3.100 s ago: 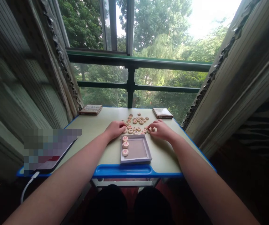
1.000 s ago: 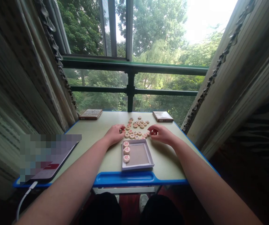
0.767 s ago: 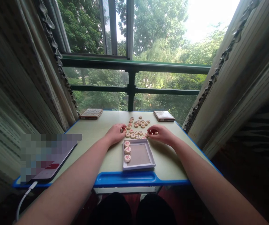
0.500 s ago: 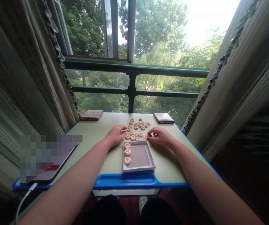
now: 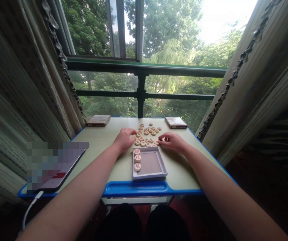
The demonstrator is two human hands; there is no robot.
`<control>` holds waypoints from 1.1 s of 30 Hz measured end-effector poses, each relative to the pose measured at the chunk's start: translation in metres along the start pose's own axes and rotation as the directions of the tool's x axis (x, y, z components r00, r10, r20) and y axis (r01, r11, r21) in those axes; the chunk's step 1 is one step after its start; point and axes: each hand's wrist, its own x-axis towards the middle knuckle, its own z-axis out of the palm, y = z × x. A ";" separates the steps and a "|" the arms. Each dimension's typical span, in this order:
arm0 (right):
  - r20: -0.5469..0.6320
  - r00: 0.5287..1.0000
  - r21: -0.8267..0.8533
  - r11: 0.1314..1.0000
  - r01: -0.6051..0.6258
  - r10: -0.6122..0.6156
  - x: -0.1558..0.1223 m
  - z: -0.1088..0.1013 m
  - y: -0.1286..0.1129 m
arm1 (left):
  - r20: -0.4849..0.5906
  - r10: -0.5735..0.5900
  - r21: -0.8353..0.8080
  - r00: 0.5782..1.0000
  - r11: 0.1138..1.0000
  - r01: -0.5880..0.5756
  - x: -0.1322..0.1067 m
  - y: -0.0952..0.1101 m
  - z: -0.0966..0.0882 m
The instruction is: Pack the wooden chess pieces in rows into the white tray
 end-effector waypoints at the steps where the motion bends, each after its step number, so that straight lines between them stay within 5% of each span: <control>1: -0.002 1.000 -0.005 1.000 0.005 -0.005 0.000 0.000 0.000 | 0.001 0.006 -0.002 1.000 1.000 -0.006 0.000 0.000 0.000; 5: -0.050 0.998 0.013 0.999 0.038 -0.038 -0.001 -0.001 -0.008 | 0.022 0.022 -0.040 1.000 0.999 -0.021 -0.002 0.005 -0.004; 9: -0.126 0.967 0.120 0.964 0.238 -0.224 -0.011 0.003 -0.036 | 0.054 0.083 -0.085 0.995 0.993 -0.078 -0.004 0.015 -0.006; 18: -0.005 0.748 0.282 0.717 0.638 -0.664 -0.031 0.014 -0.089 | 0.033 0.132 -0.022 0.991 0.991 -0.131 -0.005 0.023 0.000; 33: 0.156 0.704 0.147 0.721 0.677 -0.693 -0.031 0.021 -0.090 | 0.031 0.171 0.049 0.985 0.984 -0.172 0.000 0.018 0.005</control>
